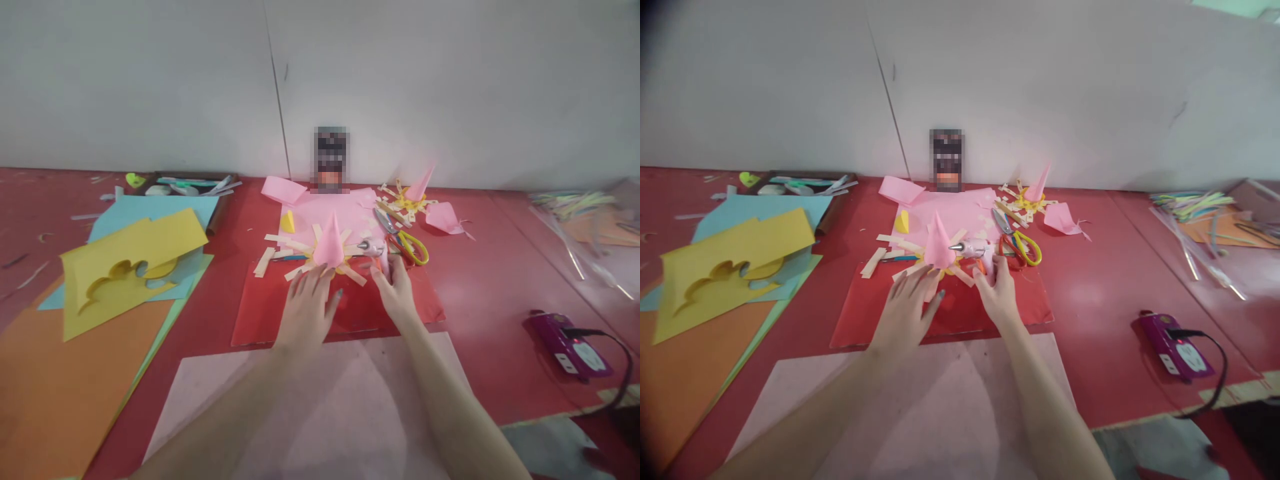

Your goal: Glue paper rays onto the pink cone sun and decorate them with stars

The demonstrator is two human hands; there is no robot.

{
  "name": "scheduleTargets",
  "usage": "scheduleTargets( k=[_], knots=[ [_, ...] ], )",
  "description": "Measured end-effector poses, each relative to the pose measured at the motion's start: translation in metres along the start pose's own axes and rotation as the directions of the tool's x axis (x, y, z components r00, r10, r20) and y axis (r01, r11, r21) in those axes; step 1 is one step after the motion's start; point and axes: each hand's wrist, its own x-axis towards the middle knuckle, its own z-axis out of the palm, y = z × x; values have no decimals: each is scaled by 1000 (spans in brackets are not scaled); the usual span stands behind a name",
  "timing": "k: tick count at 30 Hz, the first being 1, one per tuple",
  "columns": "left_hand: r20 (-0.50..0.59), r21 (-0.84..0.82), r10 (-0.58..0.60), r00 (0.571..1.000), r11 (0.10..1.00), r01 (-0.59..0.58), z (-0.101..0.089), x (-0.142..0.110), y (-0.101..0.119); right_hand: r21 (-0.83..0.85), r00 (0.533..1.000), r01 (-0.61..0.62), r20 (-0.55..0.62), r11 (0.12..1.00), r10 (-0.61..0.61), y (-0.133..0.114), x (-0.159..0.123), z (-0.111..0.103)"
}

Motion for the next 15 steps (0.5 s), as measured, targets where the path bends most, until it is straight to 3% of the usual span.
scheduleTargets(
  k=[6, 12, 15],
  knots=[
    [-209, -272, -194, 958, 953, 133, -7, 27, -25, 28, 970, -37, -240, 999, 43, 1, 8, -8],
    [-336, -312, -182, 924, 947, 73, -16, 75, -17, 6, 925, -45, -378, 999, 44, 0, 14, -19],
    [-309, -303, -185, 933, 949, 87, -19, 93, -9, -3, 911, -57, -410, 998, 51, 1, 17, -26]
  ],
)
